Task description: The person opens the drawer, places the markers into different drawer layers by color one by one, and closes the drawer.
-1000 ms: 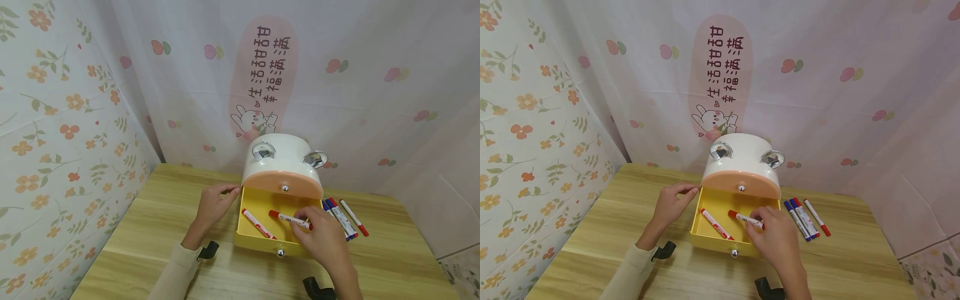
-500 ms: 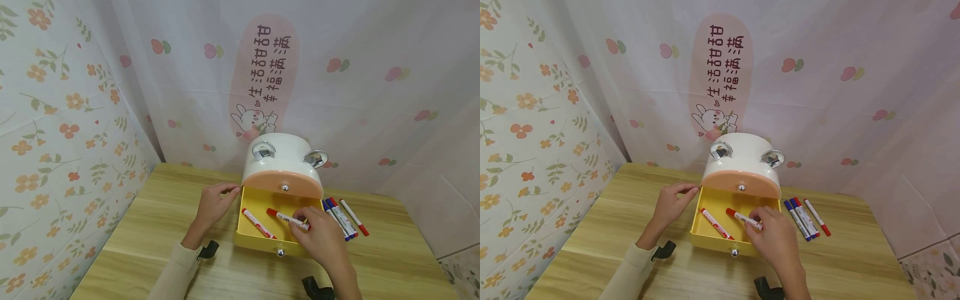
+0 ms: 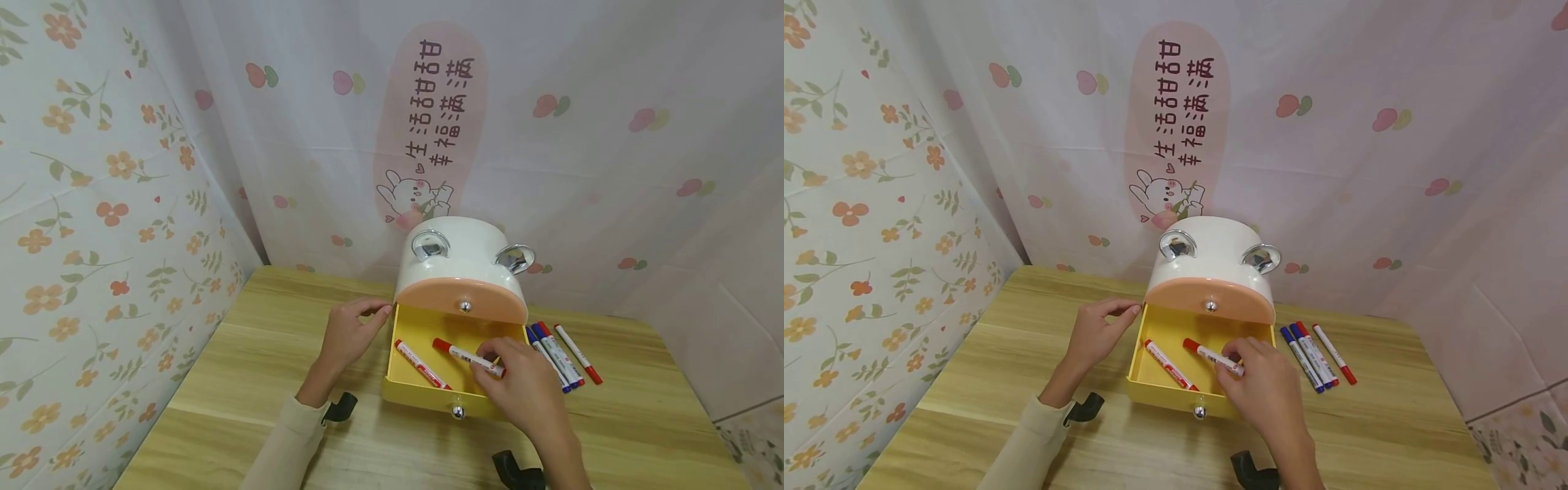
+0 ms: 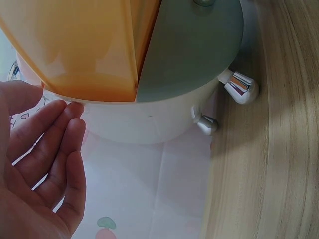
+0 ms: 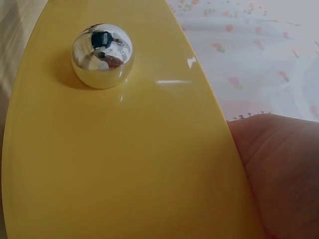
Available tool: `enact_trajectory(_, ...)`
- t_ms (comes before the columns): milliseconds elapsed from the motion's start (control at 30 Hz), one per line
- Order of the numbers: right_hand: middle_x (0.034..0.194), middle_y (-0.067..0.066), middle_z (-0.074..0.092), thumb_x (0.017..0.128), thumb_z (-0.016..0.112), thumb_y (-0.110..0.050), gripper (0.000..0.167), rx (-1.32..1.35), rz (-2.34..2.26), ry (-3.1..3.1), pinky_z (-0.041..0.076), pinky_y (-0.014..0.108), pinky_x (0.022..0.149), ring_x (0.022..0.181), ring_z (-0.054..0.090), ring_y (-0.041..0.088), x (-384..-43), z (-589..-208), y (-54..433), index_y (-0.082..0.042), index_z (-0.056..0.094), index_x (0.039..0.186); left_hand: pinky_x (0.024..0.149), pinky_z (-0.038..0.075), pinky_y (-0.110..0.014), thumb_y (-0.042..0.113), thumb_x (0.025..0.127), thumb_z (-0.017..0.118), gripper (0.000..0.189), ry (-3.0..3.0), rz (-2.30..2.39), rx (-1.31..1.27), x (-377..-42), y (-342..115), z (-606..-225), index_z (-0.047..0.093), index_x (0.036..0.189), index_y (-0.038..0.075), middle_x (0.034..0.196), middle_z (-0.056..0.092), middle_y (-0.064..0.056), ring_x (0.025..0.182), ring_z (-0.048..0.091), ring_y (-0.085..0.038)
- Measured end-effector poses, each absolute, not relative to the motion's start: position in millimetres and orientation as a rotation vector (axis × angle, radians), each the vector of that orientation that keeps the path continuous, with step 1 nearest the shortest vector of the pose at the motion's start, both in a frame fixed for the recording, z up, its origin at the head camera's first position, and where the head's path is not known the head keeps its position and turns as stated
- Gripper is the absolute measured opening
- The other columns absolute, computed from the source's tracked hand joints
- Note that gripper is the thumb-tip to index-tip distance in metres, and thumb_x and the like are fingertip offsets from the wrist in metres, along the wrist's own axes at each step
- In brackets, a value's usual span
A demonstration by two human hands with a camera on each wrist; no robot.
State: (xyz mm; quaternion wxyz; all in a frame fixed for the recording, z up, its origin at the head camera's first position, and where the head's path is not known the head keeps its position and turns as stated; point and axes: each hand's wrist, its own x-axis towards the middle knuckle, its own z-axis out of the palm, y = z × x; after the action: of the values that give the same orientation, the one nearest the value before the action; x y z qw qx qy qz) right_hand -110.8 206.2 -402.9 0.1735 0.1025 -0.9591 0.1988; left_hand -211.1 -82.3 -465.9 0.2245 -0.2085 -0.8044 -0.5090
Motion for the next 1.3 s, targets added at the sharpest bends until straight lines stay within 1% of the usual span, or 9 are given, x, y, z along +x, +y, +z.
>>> enact_trajectory(133, 0.086, -0.006, 0.071, 0.084, 0.092, -0.017, 0.018, 0.298, 0.566, -2.716, 0.047, 0.032, 0.060, 0.068, 0.052, 0.011, -110.9, -402.5, 206.0, -0.016, 0.076, 0.092, 0.081, 0.066, -0.045, 0.011, 0.099, 0.082, 0.009, -2.202, -1.404, -0.587, -212.2, -82.0, -465.8, 0.087, 0.105, 0.006, 0.098, 0.083, -0.004, 0.090, 0.080, -0.020)
enact_trajectory(333, 0.087, -0.005, 0.072, 0.085, 0.092, -0.018, 0.018, 0.282, 0.578, -2.738, 0.048, 0.032, 0.061, 0.069, 0.053, 0.011, -110.1, -400.8, 205.5, -0.016, 0.076, 0.093, 0.077, 0.065, -0.044, 0.012, 0.099, 0.082, 0.010, -2.208, -1.408, -0.579, -211.3, -81.8, -464.9, 0.087, 0.106, 0.006, 0.098, 0.083, -0.003, 0.090, 0.080, -0.019)
enact_trajectory(500, 0.088, -0.005, 0.072, 0.085, 0.092, -0.018, 0.018, 0.270, 0.584, -2.757, 0.049, 0.032, 0.062, 0.070, 0.053, 0.012, -110.2, -399.6, 205.4, -0.016, 0.077, 0.094, 0.077, 0.065, -0.044, 0.012, 0.099, 0.082, 0.011, -2.215, -1.408, -0.574, -210.6, -81.7, -464.2, 0.087, 0.106, 0.006, 0.099, 0.083, -0.004, 0.091, 0.080, -0.020)
enact_trajectory(1033, 0.086, -0.005, 0.071, 0.084, 0.093, -0.019, 0.020, 0.252, 0.583, -2.772, 0.050, 0.033, 0.063, 0.070, 0.056, 0.012, -110.1, -399.6, 205.2, -0.016, 0.077, 0.094, 0.080, 0.065, -0.050, 0.013, 0.099, 0.082, 0.011, -2.227, -1.422, -0.564, -210.7, -81.6, -463.9, 0.087, 0.106, 0.005, 0.100, 0.084, -0.004, 0.093, 0.080, -0.022)
enact_trajectory(1300, 0.089, -0.008, 0.072, 0.086, 0.094, -0.021, 0.020, 0.264, 0.600, -2.775, 0.052, 0.036, 0.065, 0.077, 0.063, 0.014, -109.0, -400.3, 205.5, -0.016, 0.078, 0.098, 0.080, 0.065, -0.051, 0.012, 0.100, 0.082, 0.012, -2.227, -1.427, -0.562, -210.4, -81.7, -463.6, 0.087, 0.107, 0.005, 0.101, 0.084, -0.006, 0.093, 0.080, -0.023)
